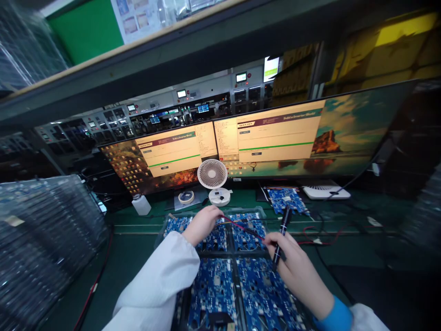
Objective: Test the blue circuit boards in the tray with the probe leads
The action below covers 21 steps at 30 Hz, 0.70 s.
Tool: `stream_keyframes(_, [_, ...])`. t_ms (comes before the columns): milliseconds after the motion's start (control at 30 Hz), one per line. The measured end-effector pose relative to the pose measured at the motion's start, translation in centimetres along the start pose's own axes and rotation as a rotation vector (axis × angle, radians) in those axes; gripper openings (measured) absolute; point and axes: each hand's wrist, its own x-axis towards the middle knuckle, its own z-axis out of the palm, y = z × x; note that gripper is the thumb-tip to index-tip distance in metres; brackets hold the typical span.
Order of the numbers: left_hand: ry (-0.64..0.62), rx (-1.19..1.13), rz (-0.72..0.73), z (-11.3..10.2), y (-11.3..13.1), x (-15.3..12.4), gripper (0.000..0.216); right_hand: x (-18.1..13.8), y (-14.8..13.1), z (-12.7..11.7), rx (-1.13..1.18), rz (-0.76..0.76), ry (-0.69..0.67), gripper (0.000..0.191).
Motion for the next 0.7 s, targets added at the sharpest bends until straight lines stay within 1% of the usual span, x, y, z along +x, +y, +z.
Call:
stream_keyframes(67, [0.046, -0.127, -0.089, 0.4, -1.2, 1.1, 0.02, -0.2, 0.3, 0.4, -0.039, -0.009, 0.035, 0.012])
stream_keyframes(133, [0.092, -0.215, -0.158, 1.4, -2.3, 2.1, 0.016, -0.3, 0.5, 0.8, -0.075, -0.027, 0.056, 0.012])
stream_keyframes(267, [0.132, -0.291, -0.242, 4.3, -4.2, 3.4, 0.017, -0.5, 0.8, 0.9, -0.097, -0.03, 0.022, 0.012])
stream_keyframes(367, [0.145, -0.328, -0.277, 5.8, -4.9, 3.8, 0.019, -0.6, 0.6, 0.6, -0.098, -0.034, 0.006, 0.012])
stream_keyframes(433, [0.153, -0.331, -0.281, 6.2, -5.1, 3.8, 0.018, -0.5, 0.5, 0.5, -0.094, -0.047, 0.012, 0.012])
stream_keyframes(533, [0.157, -0.314, -0.263, 6.3, -5.3, 3.7, 0.017, -0.4, 0.1, 0.5, -0.085, -0.064, 0.026, 0.012])
stream_keyframes(700, [0.121, -0.277, -0.233, 6.3, -5.8, 3.6, 0.014, -0.3, -0.1, 0.6, -0.107, -0.077, 0.02, 0.011])
